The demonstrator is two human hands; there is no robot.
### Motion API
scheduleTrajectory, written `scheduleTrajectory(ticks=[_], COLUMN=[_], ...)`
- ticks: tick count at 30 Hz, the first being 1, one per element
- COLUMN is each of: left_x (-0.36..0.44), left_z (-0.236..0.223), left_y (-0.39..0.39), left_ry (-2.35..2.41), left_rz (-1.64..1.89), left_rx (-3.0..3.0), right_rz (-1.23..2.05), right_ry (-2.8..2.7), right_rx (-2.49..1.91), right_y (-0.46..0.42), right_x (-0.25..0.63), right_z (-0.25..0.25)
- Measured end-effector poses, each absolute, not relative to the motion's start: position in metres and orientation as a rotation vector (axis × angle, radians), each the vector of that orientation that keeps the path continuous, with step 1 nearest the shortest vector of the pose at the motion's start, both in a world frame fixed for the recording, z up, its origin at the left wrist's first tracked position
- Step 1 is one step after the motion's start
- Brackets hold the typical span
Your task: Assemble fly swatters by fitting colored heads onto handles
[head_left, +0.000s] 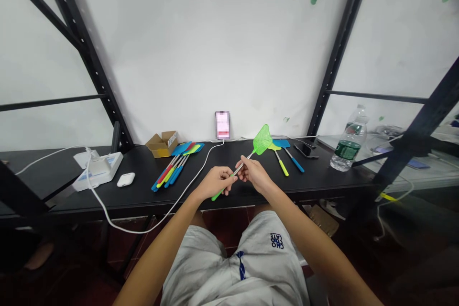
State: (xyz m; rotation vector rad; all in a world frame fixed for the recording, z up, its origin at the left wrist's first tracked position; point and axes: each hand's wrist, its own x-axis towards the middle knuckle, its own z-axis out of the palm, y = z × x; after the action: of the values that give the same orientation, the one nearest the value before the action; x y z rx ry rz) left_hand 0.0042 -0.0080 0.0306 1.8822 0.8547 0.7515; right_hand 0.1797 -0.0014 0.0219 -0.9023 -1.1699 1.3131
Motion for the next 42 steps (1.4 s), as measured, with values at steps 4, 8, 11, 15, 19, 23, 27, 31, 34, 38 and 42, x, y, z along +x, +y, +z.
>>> scheduleTrajectory(ticks=[4,8,11,15,19,23,27,31,34,38,42], left_x=[-0.001,-0.011,-0.019,-0.029,-0.033,-0.024,-0.007,0.008,0.014,0.016,0.017], left_z=[0.029,0.025,0.019,0.012,0.010,0.016,0.023,0.023,0.018,0.009,0.002], left_y=[-0.004,0.008,0.022,0.037,0.040,0.027,0.006,-0.009,-0.010,-0.001,0.008], left_ry=[0.923,1.035,1.122,1.193,1.339,1.395,1.187,0.999,0.966,0.979,0.971], left_rz=[0.798,0.888,1.020,1.202,1.326,1.335,1.222,1.018,0.937,0.956,0.998], left_rx=[1.983,2.105,2.085,2.061,2.209,2.340,2.409,2.380,2.391,2.300,2.080], right_rz=[1.228,1.168,1.145,1.208,1.251,1.255,1.217,1.247,1.270,1.278,1.240], right_ry=[-1.098,-0.998,-0.929,-0.997,-1.111,-1.191,-1.246,-1.257,-1.225,-1.117,-0.941], right_rx=[-0.872,-0.886,-0.904,-0.924,-0.975,-1.024,-1.042,-1.030,-1.015,-0.919,-0.868], right_y=[0.006,0.016,0.022,0.025,0.025,0.024,0.023,0.021,0.020,0.022,0.028], right_x=[0.190,0.207,0.217,0.216,0.207,0.201,0.199,0.195,0.193,0.194,0.198], right_z=[0.019,0.019,0.017,0.012,0.004,-0.002,-0.003,0.000,0.001,0.001,0.000])
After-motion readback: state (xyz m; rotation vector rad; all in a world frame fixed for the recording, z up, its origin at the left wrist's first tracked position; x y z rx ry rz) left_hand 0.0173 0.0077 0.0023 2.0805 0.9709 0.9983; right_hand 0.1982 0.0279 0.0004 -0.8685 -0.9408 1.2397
